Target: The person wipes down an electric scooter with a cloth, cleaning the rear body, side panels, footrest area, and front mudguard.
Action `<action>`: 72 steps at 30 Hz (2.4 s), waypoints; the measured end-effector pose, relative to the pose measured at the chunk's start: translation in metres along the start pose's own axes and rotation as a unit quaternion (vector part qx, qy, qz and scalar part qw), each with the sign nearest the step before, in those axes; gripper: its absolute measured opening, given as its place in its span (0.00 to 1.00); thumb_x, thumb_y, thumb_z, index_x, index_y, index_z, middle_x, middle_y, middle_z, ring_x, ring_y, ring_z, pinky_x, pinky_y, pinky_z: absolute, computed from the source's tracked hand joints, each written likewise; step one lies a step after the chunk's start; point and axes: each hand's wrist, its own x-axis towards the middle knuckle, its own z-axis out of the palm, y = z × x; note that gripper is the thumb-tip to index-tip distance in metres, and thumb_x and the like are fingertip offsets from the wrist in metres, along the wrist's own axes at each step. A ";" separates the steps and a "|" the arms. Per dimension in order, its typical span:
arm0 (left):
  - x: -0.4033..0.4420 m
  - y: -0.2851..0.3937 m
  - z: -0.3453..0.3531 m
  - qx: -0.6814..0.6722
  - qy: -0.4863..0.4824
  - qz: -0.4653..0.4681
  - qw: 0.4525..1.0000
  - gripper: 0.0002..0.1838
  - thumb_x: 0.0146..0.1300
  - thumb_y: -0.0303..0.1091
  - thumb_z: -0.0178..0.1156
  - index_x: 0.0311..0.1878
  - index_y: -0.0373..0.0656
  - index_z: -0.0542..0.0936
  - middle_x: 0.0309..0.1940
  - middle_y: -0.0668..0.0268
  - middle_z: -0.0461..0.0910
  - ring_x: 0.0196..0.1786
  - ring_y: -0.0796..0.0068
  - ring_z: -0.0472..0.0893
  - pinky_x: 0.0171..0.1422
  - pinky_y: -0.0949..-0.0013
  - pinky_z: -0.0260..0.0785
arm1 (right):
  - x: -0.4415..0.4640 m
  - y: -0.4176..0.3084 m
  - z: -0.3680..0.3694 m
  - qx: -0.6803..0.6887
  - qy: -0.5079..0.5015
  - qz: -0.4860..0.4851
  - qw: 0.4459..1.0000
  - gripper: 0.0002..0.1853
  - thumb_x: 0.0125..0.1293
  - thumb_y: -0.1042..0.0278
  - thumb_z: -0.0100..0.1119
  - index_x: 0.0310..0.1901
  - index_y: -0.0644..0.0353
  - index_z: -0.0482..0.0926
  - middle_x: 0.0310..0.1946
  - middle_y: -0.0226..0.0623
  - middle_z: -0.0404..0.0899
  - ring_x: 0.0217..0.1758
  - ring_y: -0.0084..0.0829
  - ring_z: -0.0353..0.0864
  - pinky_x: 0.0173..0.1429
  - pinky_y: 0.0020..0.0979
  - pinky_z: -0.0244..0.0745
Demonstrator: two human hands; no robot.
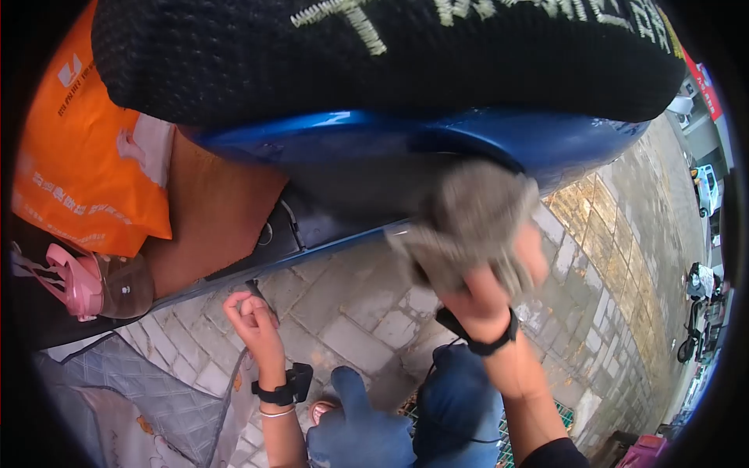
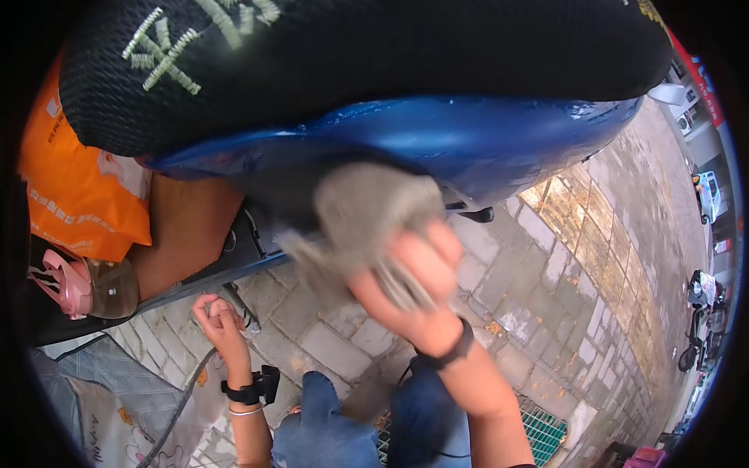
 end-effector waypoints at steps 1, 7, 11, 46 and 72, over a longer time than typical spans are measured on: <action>-0.002 -0.004 -0.002 0.005 -0.019 0.007 1.000 0.10 0.67 0.23 0.45 0.49 0.45 0.60 0.22 0.72 0.65 0.19 0.87 0.61 0.21 0.82 0.52 | 0.007 0.004 0.023 -0.026 0.010 -0.049 0.998 0.14 0.41 0.73 0.65 0.32 0.43 0.81 0.41 0.30 0.71 0.43 0.36 0.69 0.45 0.35 0.70; -0.010 -0.009 -0.002 0.001 -0.069 -0.019 0.997 0.10 0.67 0.24 0.45 0.50 0.43 0.61 0.22 0.72 0.65 0.20 0.88 0.61 0.21 0.83 0.52 | -0.026 0.010 0.083 0.017 -0.056 -0.219 0.974 0.08 0.44 0.67 0.61 0.29 0.44 0.79 0.40 0.27 0.73 0.35 0.29 0.68 0.36 0.28 0.68; -0.007 0.002 0.001 0.000 -0.059 -0.007 0.998 0.12 0.66 0.23 0.44 0.51 0.43 0.61 0.23 0.73 0.65 0.21 0.88 0.61 0.21 0.84 0.53 | -0.029 0.015 0.069 0.046 -0.133 -0.219 0.966 0.08 0.41 0.66 0.60 0.28 0.48 0.78 0.39 0.28 0.75 0.30 0.29 0.67 0.31 0.28 0.66; 0.002 0.120 0.019 0.059 -0.195 0.126 0.971 0.10 0.59 0.15 0.40 0.27 0.38 0.70 0.24 0.68 0.69 0.21 0.85 0.66 0.23 0.83 0.58 | 0.099 0.094 -0.112 -0.033 0.146 0.218 0.964 0.10 0.48 0.80 0.58 0.34 0.60 0.77 0.35 0.41 0.76 0.38 0.39 0.78 0.41 0.33 0.73; -0.028 0.115 0.127 -0.050 -0.234 0.136 0.961 0.10 0.58 0.15 0.40 0.26 0.38 0.68 0.22 0.66 0.67 0.19 0.85 0.62 0.21 0.83 0.58 | 0.040 0.043 -0.055 -0.052 0.059 -0.019 0.997 0.11 0.49 0.65 0.55 0.36 0.54 0.76 0.43 0.29 0.74 0.28 0.26 0.71 0.24 0.23 0.70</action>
